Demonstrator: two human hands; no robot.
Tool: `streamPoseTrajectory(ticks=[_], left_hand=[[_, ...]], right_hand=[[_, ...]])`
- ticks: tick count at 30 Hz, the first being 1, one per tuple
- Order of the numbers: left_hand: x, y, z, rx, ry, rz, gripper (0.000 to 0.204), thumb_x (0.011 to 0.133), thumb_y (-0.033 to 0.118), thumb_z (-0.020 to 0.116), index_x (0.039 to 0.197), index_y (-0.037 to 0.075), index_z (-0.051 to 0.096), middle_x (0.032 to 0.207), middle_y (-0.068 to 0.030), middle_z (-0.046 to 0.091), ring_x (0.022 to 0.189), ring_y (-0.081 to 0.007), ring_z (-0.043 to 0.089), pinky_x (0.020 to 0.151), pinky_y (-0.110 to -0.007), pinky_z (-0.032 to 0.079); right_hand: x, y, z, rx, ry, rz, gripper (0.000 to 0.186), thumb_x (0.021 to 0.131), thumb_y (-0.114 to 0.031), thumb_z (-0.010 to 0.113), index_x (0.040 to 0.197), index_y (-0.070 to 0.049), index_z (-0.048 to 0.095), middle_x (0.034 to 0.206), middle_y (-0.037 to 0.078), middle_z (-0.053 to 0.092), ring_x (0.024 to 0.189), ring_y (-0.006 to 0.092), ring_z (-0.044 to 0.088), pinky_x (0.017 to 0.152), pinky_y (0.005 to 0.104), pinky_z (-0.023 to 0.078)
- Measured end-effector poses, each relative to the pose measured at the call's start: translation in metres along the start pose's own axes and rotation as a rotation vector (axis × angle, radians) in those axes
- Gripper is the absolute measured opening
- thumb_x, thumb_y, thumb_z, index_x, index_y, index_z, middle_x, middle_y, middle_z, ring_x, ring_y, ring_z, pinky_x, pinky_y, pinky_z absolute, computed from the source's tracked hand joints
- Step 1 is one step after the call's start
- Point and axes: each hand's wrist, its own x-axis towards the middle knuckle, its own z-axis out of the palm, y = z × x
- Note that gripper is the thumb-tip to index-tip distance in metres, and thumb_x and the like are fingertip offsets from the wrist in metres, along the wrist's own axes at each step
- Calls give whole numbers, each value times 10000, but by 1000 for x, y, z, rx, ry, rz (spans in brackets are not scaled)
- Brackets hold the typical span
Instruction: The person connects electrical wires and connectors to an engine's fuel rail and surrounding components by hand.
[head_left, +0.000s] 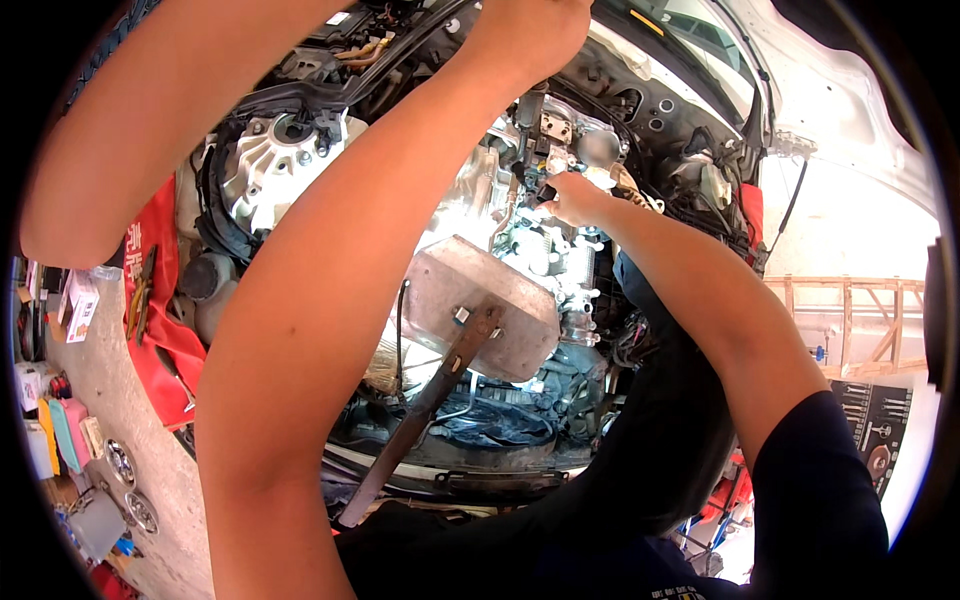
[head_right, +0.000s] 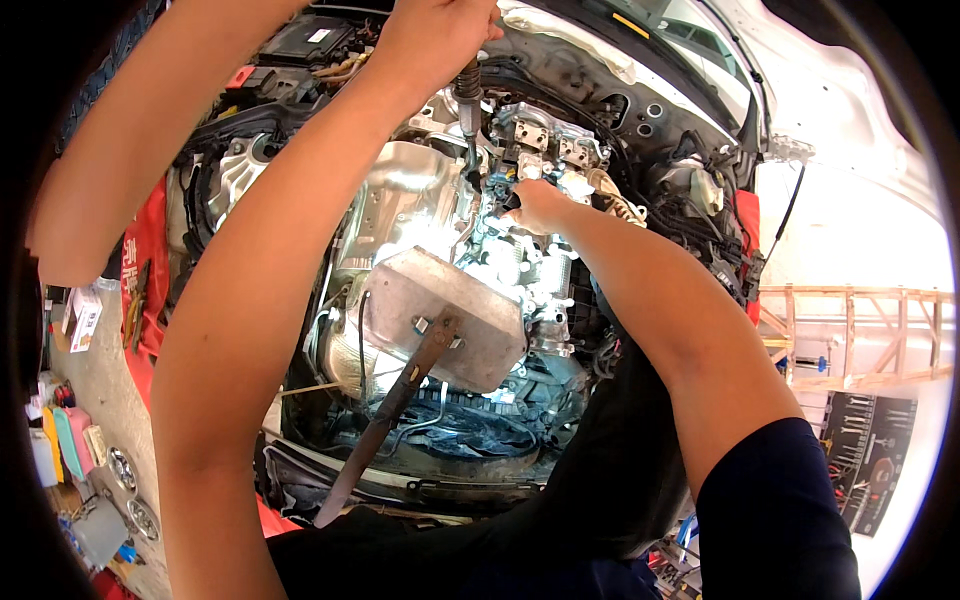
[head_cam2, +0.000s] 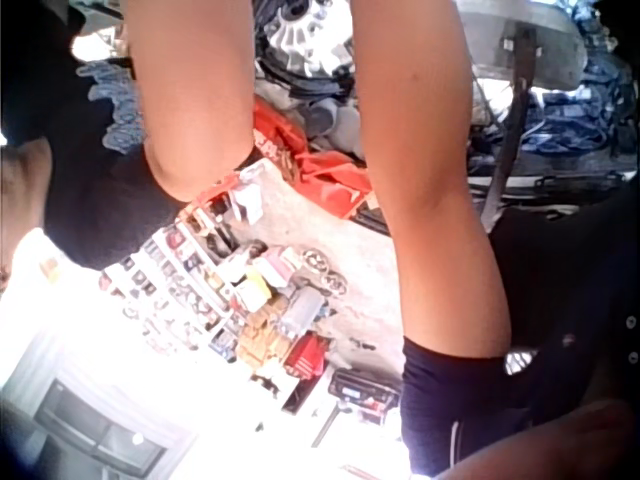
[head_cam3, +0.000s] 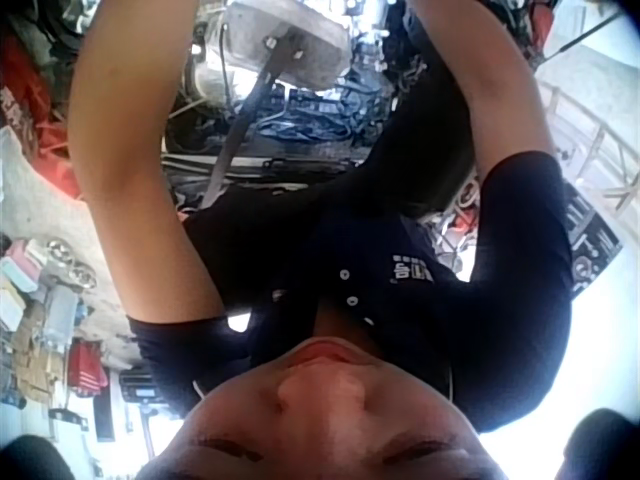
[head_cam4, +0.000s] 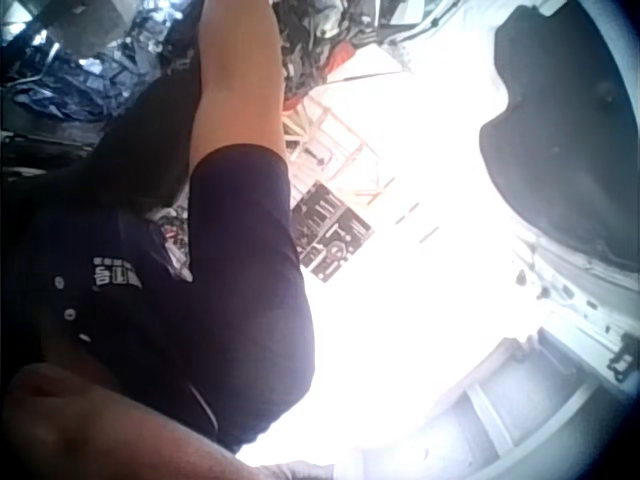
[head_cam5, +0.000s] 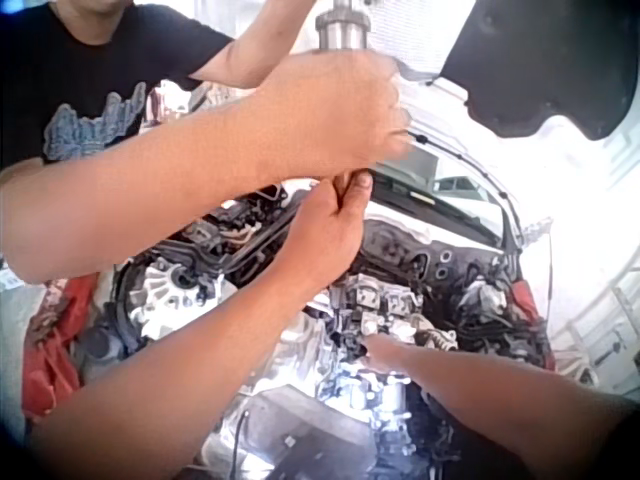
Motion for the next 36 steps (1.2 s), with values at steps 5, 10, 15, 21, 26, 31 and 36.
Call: streamPoseTrajectory(ticks=[5,10,15,21,26,31,36], left_hand=[[-9,15,-8,-285,138,-13,144,741,217,645,628,145,699,726,39,619,896,-176,558,699,-227,511],[-13,29,-10,-509,141,-198,98,760,212,636,705,146,685,792,23,606,950,-186,537,772,-229,495],[-73,86,-30,-778,-116,-564,105,791,208,627,865,134,624,948,-15,557,1054,-216,484,855,-302,432],[-209,159,-65,-647,-697,-964,252,828,204,616,1056,120,551,1136,-61,498,1180,-251,420,954,-390,356],[-290,174,-86,-423,-999,-1093,388,858,201,607,1216,108,491,1292,-99,449,1284,-281,366,1037,-464,293],[-324,183,-97,-333,-1046,-1145,525,889,198,598,1376,96,430,1448,-137,400,1389,-310,313,1119,-537,230],[-334,184,-96,-282,-1009,-1194,498,884,198,607,1349,103,455,1433,-115,414,1369,-284,339,1125,-525,224]], right_hand=[[0,4,1,38,-21,16,528,850,-420,719,1110,29,620,1043,224,654,1001,397,639,843,470,509],[0,3,1,20,2,15,504,852,-396,719,1105,29,621,1040,225,656,997,399,641,840,467,511],[0,-8,1,36,-20,13,466,857,-349,716,1108,32,619,1034,228,656,999,397,641,843,459,512],[-1,1,-2,66,-17,13,418,850,-307,711,1085,29,630,1027,239,653,990,402,636,839,457,510],[1,3,6,65,19,5,352,861,-273,688,1063,12,646,1019,234,655,981,397,639,839,455,510],[-3,-1,1,50,14,22,311,871,-247,662,1058,1,652,1028,230,655,982,390,641,840,453,511],[0,8,7,-28,94,11,377,875,-297,679,1122,-14,644,1052,205,662,1005,376,640,859,449,517]])
